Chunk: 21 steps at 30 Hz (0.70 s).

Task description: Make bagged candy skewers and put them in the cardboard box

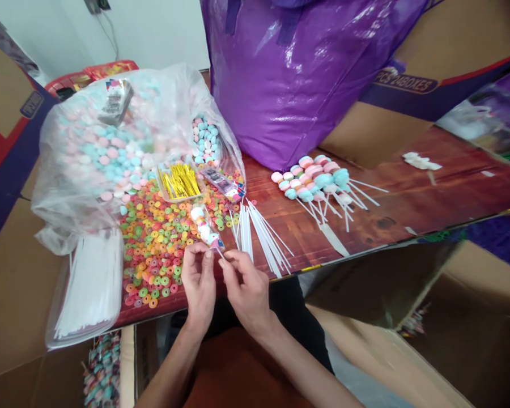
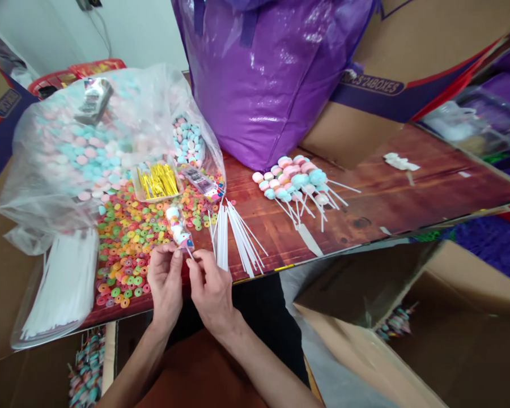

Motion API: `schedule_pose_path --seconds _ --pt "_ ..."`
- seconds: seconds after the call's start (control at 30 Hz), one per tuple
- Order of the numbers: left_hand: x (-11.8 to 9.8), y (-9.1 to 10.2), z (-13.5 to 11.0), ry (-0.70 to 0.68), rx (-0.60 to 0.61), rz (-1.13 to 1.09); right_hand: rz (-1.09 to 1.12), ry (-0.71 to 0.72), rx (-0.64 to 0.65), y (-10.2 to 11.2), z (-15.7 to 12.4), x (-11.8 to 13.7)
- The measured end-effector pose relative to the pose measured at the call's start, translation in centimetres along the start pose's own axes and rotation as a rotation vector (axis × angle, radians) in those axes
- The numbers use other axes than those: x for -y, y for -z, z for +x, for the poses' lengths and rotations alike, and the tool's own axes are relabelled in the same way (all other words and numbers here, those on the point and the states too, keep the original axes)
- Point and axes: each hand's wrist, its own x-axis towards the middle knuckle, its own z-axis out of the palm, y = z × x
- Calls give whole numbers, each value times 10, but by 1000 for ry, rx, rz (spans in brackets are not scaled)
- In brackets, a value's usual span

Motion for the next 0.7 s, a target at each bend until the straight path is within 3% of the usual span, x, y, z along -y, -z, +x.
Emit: schedule_pose_path --seconds 0.1,0.17,0.33,0.57,0.7 --pt "-3 -2 1 -27 -3 37 -121 227 -27 -1 -3 -6" --pt "-3 -3 2 -36 7 67 -206 280 22 -1 -4 -9" --pt "4 1 2 -49 19 144 -327 185 184 0 -6 -12" --pt "4 9 9 -59 123 228 -385 -56 585 11 5 0" --pt "-1 9 8 -31 164 182 -331 -143 670 17 16 9"
